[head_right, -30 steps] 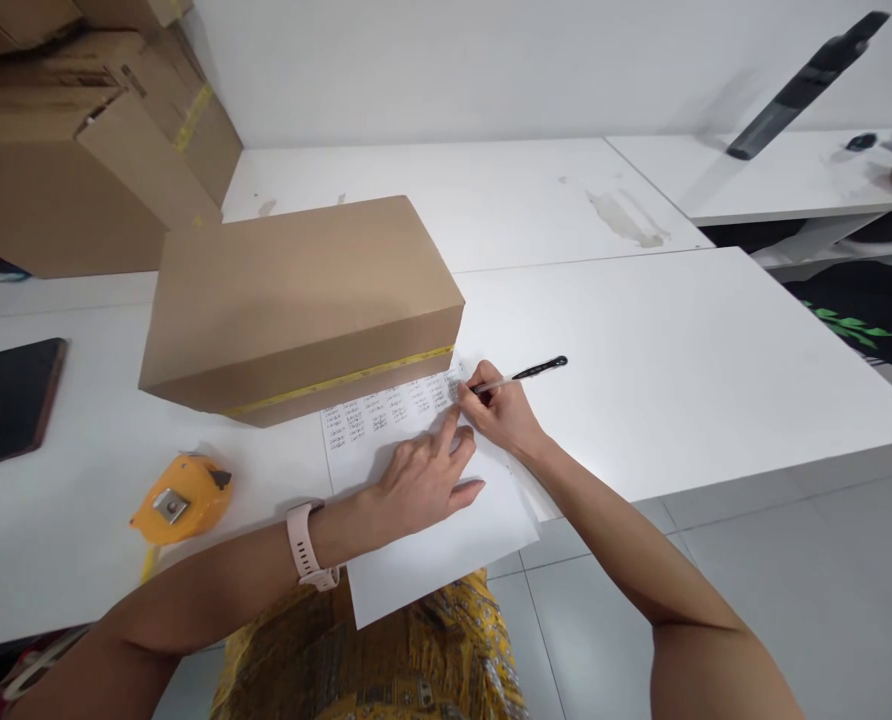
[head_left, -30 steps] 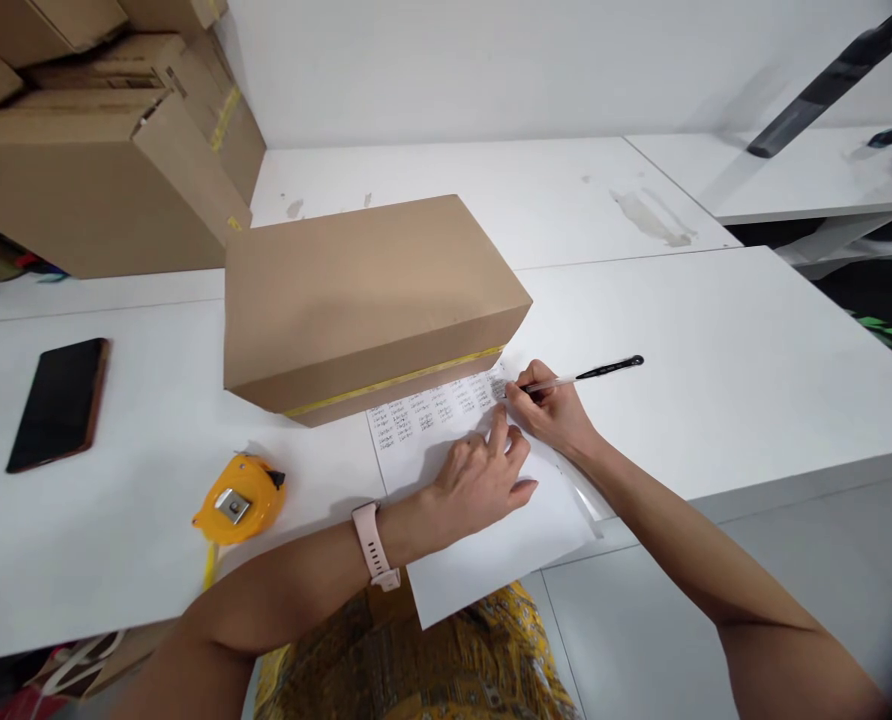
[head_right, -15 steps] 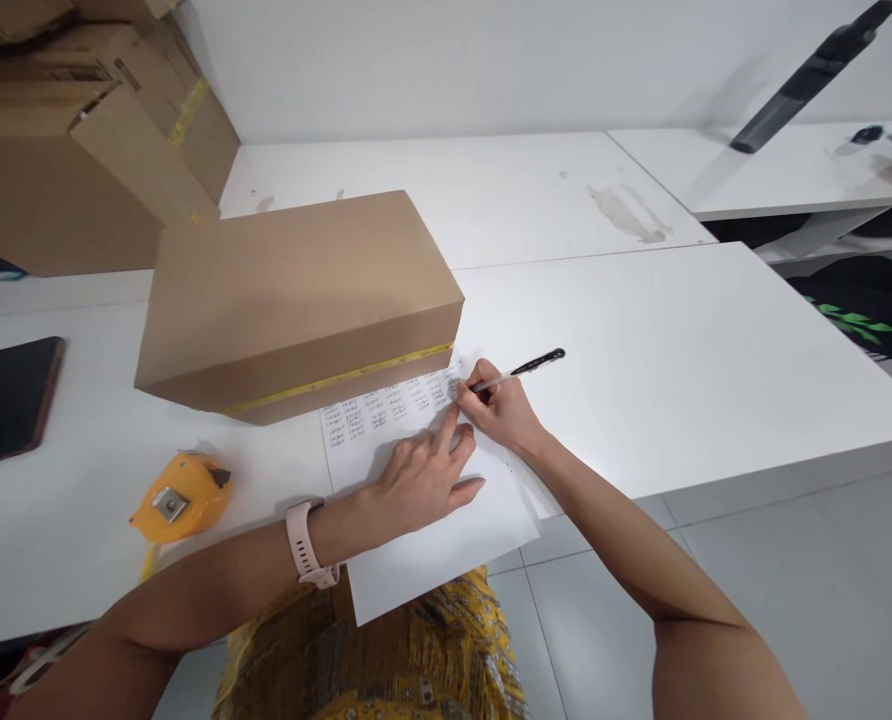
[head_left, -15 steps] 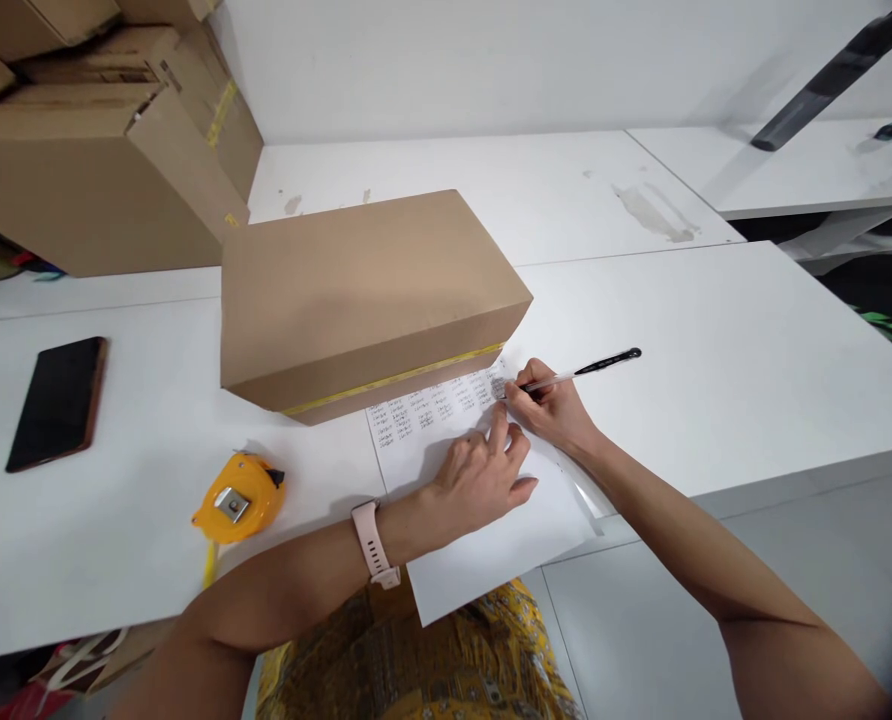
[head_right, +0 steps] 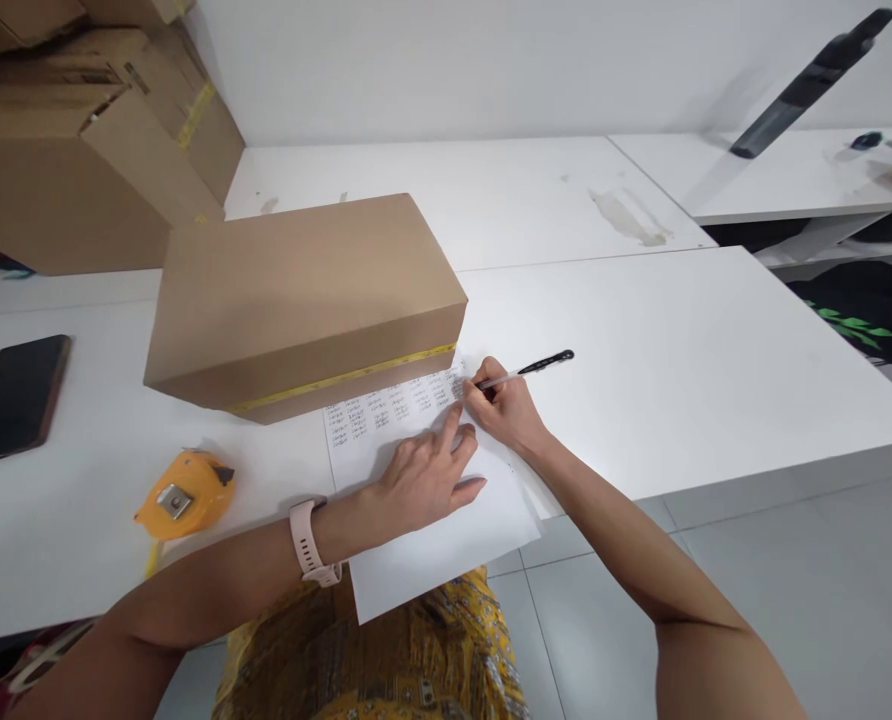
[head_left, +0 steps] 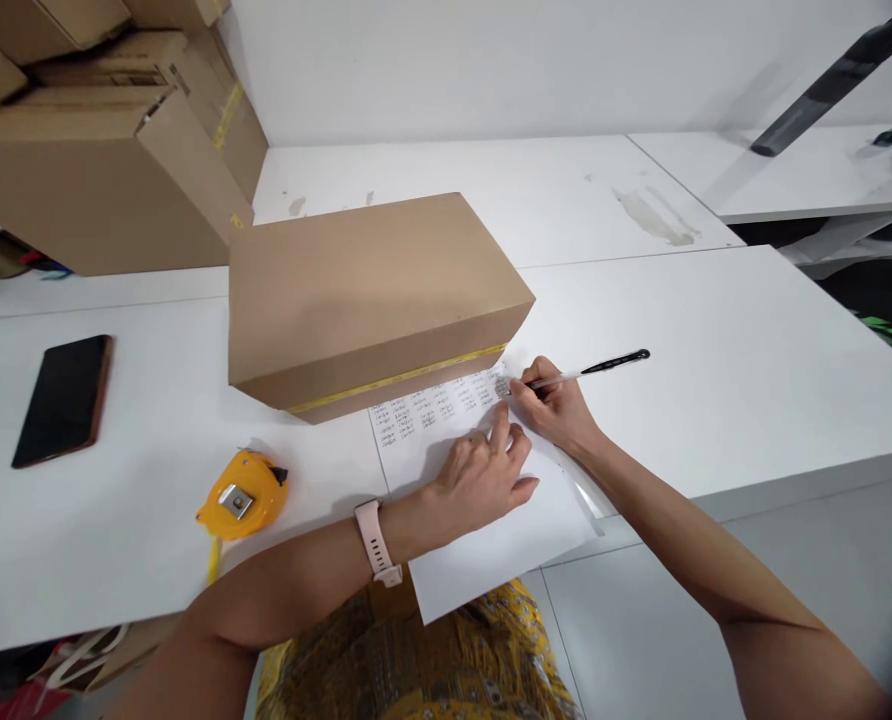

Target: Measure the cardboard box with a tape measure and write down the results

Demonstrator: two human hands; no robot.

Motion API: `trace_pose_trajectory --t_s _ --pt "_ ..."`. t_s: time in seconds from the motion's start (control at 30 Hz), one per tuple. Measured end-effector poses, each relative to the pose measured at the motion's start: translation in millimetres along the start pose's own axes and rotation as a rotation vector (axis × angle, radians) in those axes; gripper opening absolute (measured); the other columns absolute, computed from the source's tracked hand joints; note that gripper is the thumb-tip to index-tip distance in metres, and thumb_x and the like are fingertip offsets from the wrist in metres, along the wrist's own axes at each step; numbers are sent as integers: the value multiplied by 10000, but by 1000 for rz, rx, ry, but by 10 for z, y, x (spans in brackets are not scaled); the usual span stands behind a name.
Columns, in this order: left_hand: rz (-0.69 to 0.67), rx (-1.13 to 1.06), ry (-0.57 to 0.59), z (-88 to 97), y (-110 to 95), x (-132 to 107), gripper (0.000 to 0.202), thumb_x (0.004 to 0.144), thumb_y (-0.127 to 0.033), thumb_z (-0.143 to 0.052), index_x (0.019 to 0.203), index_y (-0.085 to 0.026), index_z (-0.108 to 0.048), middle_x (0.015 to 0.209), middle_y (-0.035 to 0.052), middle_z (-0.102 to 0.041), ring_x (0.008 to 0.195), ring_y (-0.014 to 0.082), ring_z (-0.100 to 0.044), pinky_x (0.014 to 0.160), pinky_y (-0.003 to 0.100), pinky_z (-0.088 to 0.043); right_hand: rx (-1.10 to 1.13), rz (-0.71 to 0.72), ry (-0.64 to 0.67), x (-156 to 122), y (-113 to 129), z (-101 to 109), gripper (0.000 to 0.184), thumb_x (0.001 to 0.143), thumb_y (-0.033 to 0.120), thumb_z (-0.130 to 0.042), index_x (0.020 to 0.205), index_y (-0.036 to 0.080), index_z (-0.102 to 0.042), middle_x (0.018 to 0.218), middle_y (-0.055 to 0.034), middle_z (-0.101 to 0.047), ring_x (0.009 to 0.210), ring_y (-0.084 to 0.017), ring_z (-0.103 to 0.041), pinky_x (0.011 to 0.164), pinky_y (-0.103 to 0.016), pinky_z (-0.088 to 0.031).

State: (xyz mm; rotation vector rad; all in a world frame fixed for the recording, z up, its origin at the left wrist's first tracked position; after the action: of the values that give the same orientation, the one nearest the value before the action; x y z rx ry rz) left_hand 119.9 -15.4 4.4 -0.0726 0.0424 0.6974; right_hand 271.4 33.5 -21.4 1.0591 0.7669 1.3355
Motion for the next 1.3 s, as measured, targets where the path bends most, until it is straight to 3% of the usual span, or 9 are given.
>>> trace_pose_trajectory --t_s 0.7,1.3 --pt "1 0 -19 -37 2 7 556 1010 -551 -528 1365 -123 -560 1576 262 -455 927 249 -742 711 326 -601 -39 -23 29 2 5 -5 232 859 314 -647 730 235 -470 554 66 -409 514 -92 -325 484 -275 -251" --pt "4 -15 34 4 19 6 566 1017 -541 -515 1404 -130 -546 1660 240 -335 878 219 -737 717 326 -605 -40 -27 -11 7 -52 36 241 877 330 -661 735 235 -490 564 57 -437 530 -105 -356 505 -275 -275"
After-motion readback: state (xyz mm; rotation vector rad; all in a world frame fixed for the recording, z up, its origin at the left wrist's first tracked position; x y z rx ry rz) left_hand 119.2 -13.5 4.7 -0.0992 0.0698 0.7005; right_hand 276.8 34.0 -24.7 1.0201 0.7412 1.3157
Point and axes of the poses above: each hand's wrist, its own x-axis towards the middle knuckle, its own z-axis out of the back of the hand, y = z × x, the point moved 4 cm from there along x, towards the middle knuckle
